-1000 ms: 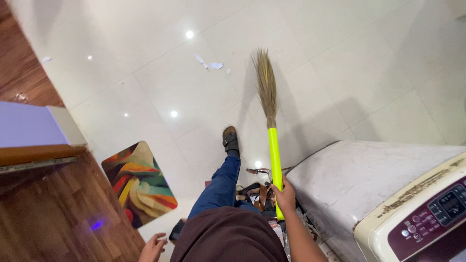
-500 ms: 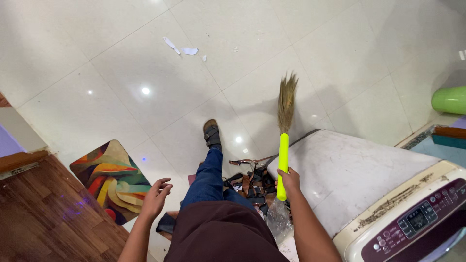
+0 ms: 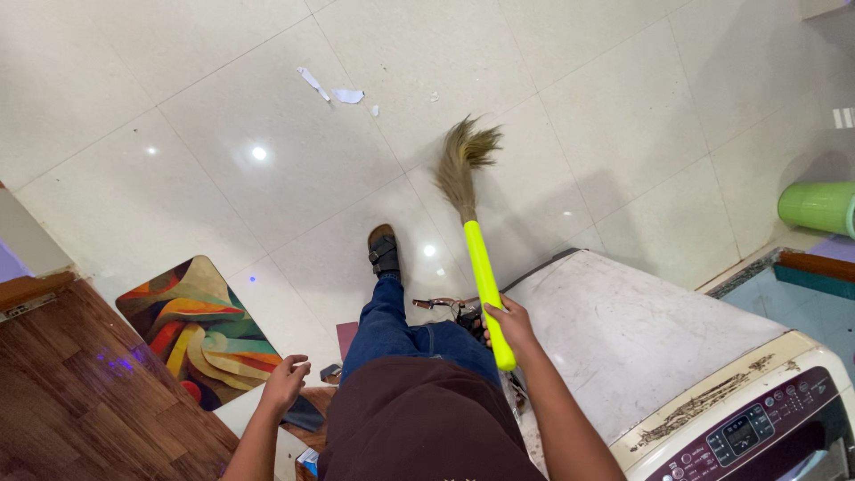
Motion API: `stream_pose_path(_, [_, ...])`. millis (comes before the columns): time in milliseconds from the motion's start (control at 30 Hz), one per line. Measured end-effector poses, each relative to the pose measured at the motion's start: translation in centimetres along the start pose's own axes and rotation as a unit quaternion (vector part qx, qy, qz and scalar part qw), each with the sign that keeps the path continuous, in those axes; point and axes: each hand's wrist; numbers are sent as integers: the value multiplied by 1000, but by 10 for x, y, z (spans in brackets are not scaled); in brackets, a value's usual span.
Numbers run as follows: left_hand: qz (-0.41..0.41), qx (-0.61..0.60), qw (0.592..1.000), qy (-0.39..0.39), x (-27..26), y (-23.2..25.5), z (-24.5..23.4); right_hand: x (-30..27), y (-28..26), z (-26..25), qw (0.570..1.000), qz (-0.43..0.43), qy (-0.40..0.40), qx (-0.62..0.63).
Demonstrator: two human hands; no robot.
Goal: The person sweeps debris from the floor using a broom, moving across several rooms and navigating around a washing machine, furniture, and a mop.
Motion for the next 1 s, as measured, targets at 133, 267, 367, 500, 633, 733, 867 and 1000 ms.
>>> stream_pose_path(133, [60, -39, 997, 17, 16, 26, 12, -16, -13, -57, 999, -1, 35, 27])
stream_pose_path(267, [82, -62, 994, 45, 20, 48, 28, -3, -38, -102, 995, -32, 96, -3])
stream_pose_path(367, [102, -61, 992, 44, 9, 60, 44, 38, -55, -125, 995, -60, 81, -1])
stream_pose_path(500, [43, -57, 995, 67, -17, 79, 63, 92, -82, -125, 993, -78, 80, -44])
stream_pose_path(633, [11, -116, 987, 114, -49, 95, 104, 127, -111, -127, 975, -76, 12, -207])
stream_pose_path(733, [-69, -234, 958, 149, -71, 108, 155, 140, -152, -146, 932, -123, -38, -340])
stream_pose_path(867, [41, -140, 976, 160, -86, 125, 242, 150, -210, -196, 912, -158, -95, -367])
stream_pose_path(1000, [-9, -105, 988, 112, -121, 128, 296, 155, -239, -273, 905, -199, -76, -369])
Point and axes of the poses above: each hand's wrist, its own x-axis towards the middle knuckle, its own z-axis out of the palm, y = z × x, and after that the axes turned 7 degrees about y, right-handed
